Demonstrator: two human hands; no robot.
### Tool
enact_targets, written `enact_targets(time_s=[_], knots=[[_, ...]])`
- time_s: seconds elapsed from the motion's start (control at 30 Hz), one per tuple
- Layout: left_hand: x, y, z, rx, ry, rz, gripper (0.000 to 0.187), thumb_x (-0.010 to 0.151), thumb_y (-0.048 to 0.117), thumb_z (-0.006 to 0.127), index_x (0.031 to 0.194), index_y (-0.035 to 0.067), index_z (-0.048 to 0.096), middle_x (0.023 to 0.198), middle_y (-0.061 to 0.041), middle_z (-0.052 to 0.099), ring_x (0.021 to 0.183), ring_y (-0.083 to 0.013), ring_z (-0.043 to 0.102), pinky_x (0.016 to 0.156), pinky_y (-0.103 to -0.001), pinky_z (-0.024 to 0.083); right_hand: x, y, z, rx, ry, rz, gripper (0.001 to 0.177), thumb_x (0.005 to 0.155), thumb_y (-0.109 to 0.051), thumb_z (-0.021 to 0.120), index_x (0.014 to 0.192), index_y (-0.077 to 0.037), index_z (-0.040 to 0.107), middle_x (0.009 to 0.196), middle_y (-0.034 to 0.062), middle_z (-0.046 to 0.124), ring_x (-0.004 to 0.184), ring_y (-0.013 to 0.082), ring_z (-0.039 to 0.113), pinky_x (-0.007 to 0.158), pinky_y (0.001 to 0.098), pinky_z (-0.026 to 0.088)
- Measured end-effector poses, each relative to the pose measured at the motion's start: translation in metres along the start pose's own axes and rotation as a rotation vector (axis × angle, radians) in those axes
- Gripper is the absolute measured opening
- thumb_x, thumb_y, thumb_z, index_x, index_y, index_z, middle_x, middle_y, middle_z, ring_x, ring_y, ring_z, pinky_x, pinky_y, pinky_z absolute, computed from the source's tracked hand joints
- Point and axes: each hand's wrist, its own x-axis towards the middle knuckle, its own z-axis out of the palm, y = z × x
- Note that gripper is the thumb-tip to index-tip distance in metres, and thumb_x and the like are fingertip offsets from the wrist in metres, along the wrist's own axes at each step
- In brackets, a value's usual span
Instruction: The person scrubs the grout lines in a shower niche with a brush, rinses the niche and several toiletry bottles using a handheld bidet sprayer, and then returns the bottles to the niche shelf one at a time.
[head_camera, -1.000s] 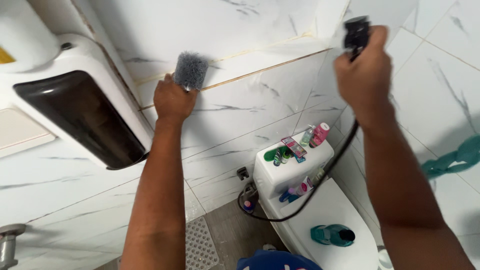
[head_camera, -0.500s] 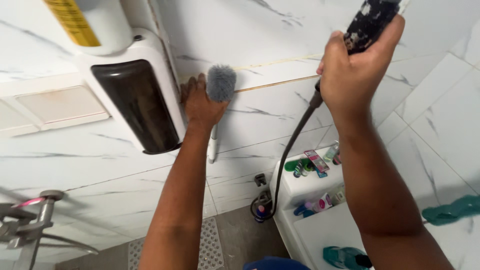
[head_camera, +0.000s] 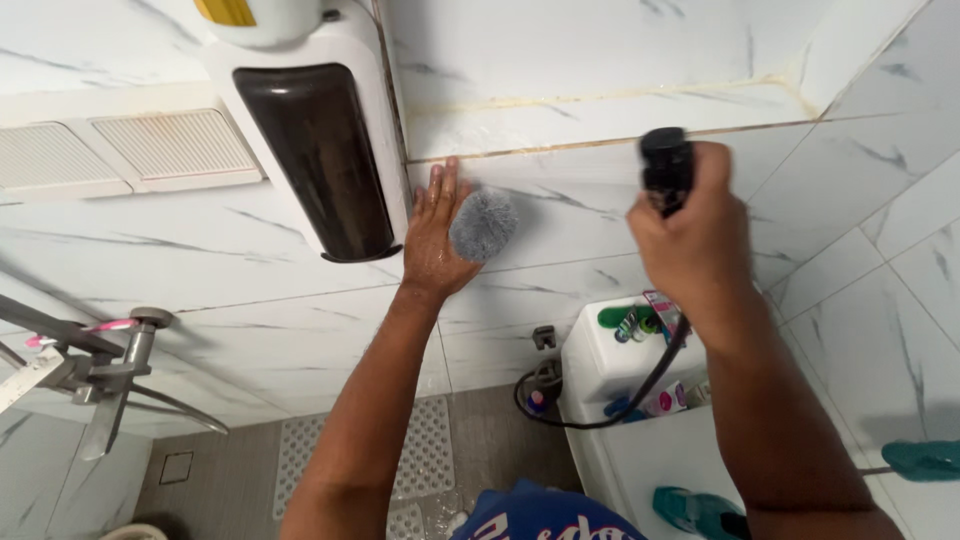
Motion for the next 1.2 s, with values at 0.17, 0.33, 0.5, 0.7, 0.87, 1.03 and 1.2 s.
enact_targets(time_s=[0.17, 0.33, 0.5, 0.7, 0.87, 1.03, 1.2], knots=[[-0.017, -0.009, 0.018, -0.008, -0.018, -0.001, 0.096, 0.093, 0.067, 0.060, 0.163, 0.010, 0.027, 0.172, -0.013, 0.015, 0.159, -0.0332, 0.012, 0.126, -0.058, 0.020, -0.013, 0.023, -0.007, -0.014, 0.069, -0.025, 0.043, 0.094, -0.011, 0.069, 0.128, 0.000, 0.044, 0.093, 0.0216, 0.071, 0.083, 0.0367, 0.074, 0.076, 0.0441, 0.057], [-0.036, -0.012, 0.051, 0.060, -0.172, -0.018, 0.099, 0.090, 0.067, 0.064, 0.162, 0.011, 0.026, 0.171, -0.011, 0.013, 0.157, -0.0330, 0.010, 0.123, -0.063, 0.016, -0.013, 0.048, -0.008, -0.047, 0.103, 0.112, 0.042, 0.096, -0.012, 0.066, 0.130, -0.001, 0.044, 0.093, 0.0242, 0.071, 0.085, 0.0411, 0.073, 0.076, 0.0470, 0.057], [-0.051, -0.005, 0.063, -0.227, -0.461, -0.162, 0.098, 0.080, 0.062, 0.066, 0.160, 0.019, 0.029, 0.160, -0.006, 0.042, 0.145, -0.0285, 0.042, 0.120, -0.046, 0.034, -0.016, 0.071, -0.014, 0.020, 0.206, 0.131, 0.041, 0.099, -0.015, 0.064, 0.131, -0.001, 0.043, 0.097, 0.0226, 0.072, 0.084, 0.0376, 0.077, 0.075, 0.0448, 0.059], [-0.018, 0.007, 0.059, -0.287, -0.416, -0.307, 0.076, 0.083, 0.056, 0.072, 0.144, 0.014, 0.052, 0.138, -0.015, 0.062, 0.126, -0.0331, 0.060, 0.106, -0.041, 0.046, -0.009, 0.101, -0.025, -0.055, 0.227, 0.219, 0.043, 0.096, -0.015, 0.064, 0.131, -0.002, 0.044, 0.096, 0.0246, 0.070, 0.087, 0.0432, 0.073, 0.076, 0.0499, 0.057], [0.027, 0.014, 0.061, -0.343, -0.430, -0.248, 0.056, 0.089, 0.054, 0.062, 0.122, 0.008, 0.067, 0.116, -0.017, 0.074, 0.110, -0.0350, 0.070, 0.098, -0.042, 0.055, 0.005, 0.153, -0.044, -0.142, 0.269, 0.115, 0.047, 0.097, -0.009, 0.066, 0.135, 0.001, 0.042, 0.101, 0.0285, 0.069, 0.091, 0.0461, 0.070, 0.081, 0.0506, 0.055], [0.075, 0.046, 0.054, -0.269, -0.562, -0.277, 0.053, 0.090, 0.057, 0.060, 0.108, 0.009, 0.073, 0.107, -0.016, 0.076, 0.105, -0.0342, 0.071, 0.094, -0.044, 0.055, 0.026, 0.210, -0.081, -0.159, 0.487, 0.086, 0.038, 0.094, 0.003, 0.059, 0.126, 0.002, 0.038, 0.103, 0.0238, 0.068, 0.096, 0.0423, 0.072, 0.089, 0.0493, 0.056], [0.092, 0.070, 0.049, -0.334, -0.520, -0.223, 0.049, 0.088, 0.052, 0.067, 0.110, 0.010, 0.073, 0.108, -0.016, 0.076, 0.102, -0.0333, 0.071, 0.090, -0.043, 0.056, 0.035, 0.230, -0.096, -0.172, 0.565, 0.211, 0.045, 0.092, 0.001, 0.062, 0.130, 0.001, 0.038, 0.107, 0.0214, 0.068, 0.095, 0.0381, 0.075, 0.083, 0.0478, 0.058]])
